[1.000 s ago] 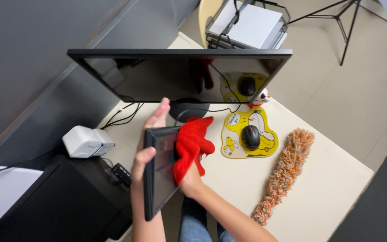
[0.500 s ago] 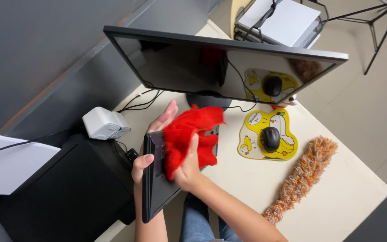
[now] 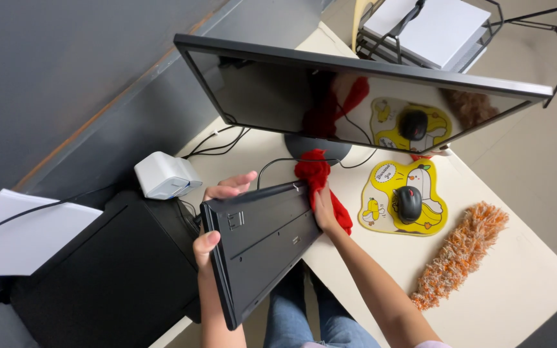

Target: The person wipes a printer, a white power adapter, a keyboard, a computer mouse, and a mousepad using a red cloth. The person lifts the keyboard to wipe its underside and then places it back on the desk.

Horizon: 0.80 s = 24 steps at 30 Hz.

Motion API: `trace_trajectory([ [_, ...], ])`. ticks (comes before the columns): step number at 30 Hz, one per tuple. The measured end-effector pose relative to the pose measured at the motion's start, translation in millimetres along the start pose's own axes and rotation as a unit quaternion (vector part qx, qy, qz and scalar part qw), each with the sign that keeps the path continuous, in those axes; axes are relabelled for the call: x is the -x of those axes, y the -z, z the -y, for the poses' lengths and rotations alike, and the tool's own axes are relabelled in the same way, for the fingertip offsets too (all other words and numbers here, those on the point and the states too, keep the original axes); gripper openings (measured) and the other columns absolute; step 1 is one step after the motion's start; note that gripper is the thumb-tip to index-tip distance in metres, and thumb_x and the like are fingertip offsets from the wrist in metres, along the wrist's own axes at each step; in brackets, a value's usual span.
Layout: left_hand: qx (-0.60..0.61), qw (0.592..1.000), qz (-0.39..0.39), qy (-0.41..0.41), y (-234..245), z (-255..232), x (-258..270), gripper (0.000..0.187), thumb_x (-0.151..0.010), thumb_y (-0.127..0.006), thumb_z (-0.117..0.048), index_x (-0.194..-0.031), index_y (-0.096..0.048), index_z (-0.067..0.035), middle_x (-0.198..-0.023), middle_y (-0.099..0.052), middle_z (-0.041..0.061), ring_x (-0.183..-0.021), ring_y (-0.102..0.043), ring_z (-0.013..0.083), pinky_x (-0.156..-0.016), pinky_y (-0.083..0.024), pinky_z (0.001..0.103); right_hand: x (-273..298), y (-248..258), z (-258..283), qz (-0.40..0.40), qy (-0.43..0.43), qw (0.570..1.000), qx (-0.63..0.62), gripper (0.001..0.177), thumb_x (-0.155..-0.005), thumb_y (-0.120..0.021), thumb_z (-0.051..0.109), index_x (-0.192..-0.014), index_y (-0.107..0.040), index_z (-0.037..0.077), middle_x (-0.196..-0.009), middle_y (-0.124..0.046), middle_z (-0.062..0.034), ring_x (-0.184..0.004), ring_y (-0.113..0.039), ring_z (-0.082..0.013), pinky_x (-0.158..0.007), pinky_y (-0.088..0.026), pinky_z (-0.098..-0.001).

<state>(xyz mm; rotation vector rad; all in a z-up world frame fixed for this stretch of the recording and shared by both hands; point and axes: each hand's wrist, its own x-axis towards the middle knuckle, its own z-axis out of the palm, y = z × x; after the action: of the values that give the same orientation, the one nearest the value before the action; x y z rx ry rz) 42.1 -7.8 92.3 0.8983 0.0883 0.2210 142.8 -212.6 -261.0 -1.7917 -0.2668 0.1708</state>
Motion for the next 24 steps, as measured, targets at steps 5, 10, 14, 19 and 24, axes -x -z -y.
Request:
trace_trajectory([
  [5,0.079,0.993,0.04,-0.084,45.7,32.7,-4.9,0.052,-0.08,-0.07,-0.042,-0.112,-0.053,-0.005,-0.112,-0.052,0.014,-0.123,-0.048,0.0321,-0.129,-0.026,0.054,24.5,-4.2,-18.4,-0.018,-0.021,1.0,0.004,0.06,-0.106,-0.034,0.022,-0.16,-0.025,-0.001,-0.167,-0.027,-0.0189,-0.157,-0.021,-0.0323,-0.127,-0.014,-0.037],
  [10,0.097,0.992,0.029,-0.078,43.4,33.3,-3.1,0.051,-0.076,-0.07,-0.044,-0.104,-0.05,-0.007,-0.104,-0.045,0.008,-0.113,-0.047,0.0263,-0.126,-0.025,0.048,64.0,-9.0,-9.8,-0.074,-0.117,0.99,-0.017,0.054,-0.108,-0.035,0.024,-0.156,-0.033,0.0,-0.161,-0.039,-0.0177,-0.152,-0.033,-0.0301,-0.123,-0.022,-0.0354],
  [14,0.091,0.993,0.039,-0.07,42.3,42.2,0.1,0.05,-0.078,-0.07,-0.044,-0.105,-0.05,-0.007,-0.105,-0.045,0.008,-0.108,-0.046,0.0247,-0.125,-0.026,0.045,85.7,-15.1,32.6,-0.122,-0.197,0.973,-0.021,0.051,-0.108,-0.037,0.025,-0.152,-0.043,0.0,-0.155,-0.049,-0.0161,-0.147,-0.043,-0.0276,-0.121,-0.029,-0.0343],
  [19,0.076,0.992,0.059,-0.077,27.4,48.6,-2.5,0.052,-0.077,-0.07,-0.044,-0.107,-0.05,-0.007,-0.105,-0.046,0.008,-0.108,-0.046,0.0248,-0.122,-0.028,0.044,95.9,-21.2,126.7,-0.135,-0.06,0.988,-0.046,0.051,-0.105,-0.039,0.016,-0.153,-0.041,-0.001,-0.16,-0.043,-0.0169,-0.15,-0.038,-0.0282,-0.122,-0.026,-0.0359],
  [24,0.053,0.992,0.073,-0.093,7.8,50.6,-5.0,0.052,-0.079,-0.069,-0.044,-0.108,-0.049,-0.006,-0.106,-0.045,0.009,-0.109,-0.045,0.025,-0.12,-0.028,0.043,104.1,-26.9,211.3,-0.093,0.052,0.989,-0.103,0.049,-0.102,-0.048,0.012,-0.149,-0.047,-0.002,-0.154,-0.046,-0.016,-0.145,-0.044,-0.0305,-0.123,-0.03,-0.0381],
])
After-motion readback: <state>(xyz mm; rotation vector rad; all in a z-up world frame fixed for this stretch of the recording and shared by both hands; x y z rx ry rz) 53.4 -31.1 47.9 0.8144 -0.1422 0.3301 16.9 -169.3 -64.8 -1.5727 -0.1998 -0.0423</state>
